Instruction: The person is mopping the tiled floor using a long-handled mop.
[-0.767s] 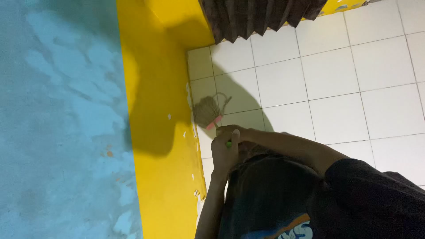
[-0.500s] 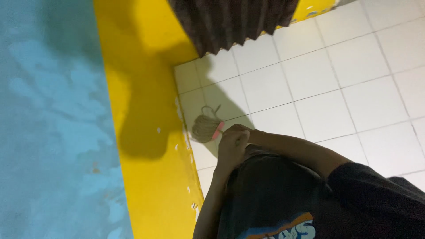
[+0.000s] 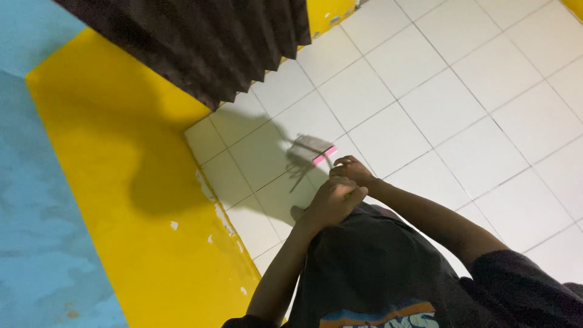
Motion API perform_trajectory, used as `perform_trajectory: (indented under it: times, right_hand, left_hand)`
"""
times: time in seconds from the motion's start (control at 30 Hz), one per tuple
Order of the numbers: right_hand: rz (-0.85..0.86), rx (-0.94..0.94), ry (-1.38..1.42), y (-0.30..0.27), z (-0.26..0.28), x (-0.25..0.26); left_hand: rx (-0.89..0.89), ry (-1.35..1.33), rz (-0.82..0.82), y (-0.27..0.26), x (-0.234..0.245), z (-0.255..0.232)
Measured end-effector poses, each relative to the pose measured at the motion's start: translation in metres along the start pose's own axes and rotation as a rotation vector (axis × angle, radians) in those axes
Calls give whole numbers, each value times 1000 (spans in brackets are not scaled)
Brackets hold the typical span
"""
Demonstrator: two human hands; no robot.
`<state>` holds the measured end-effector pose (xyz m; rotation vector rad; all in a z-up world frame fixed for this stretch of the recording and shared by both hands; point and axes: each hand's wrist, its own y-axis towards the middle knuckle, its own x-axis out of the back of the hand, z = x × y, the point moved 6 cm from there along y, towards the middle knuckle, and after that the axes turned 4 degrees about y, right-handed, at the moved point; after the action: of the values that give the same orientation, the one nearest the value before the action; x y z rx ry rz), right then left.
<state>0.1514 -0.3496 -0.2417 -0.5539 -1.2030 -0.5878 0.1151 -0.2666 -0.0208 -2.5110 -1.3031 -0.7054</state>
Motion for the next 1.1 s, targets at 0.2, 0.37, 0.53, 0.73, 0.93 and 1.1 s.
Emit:
perform_trajectory:
  times: [0.2,0.37,0.53,0.73,0.93,1.1]
  right_hand:
    - [196,-322,-314,-63,-73,-42]
    - [-52,-479,54,-119,-82,15]
    - [-188,-605,164,-159,-87,5]
    - [40,-504,208,-161,-54,-15]
    - [-108,-451,521,-147,20,-15]
    - [68,-488,846,-125,107,1]
  left_hand:
    - [43,-103,181,29,-73,24]
    - [-73,-84,102,51,-88,-19]
    - [-171,-138,25,41,-131,-7]
    - [46,-479,-152,-24,-182,91]
    - [-117,-499,-254,-67,-122,60]
    - [18,-311,-244,-121,-91,48]
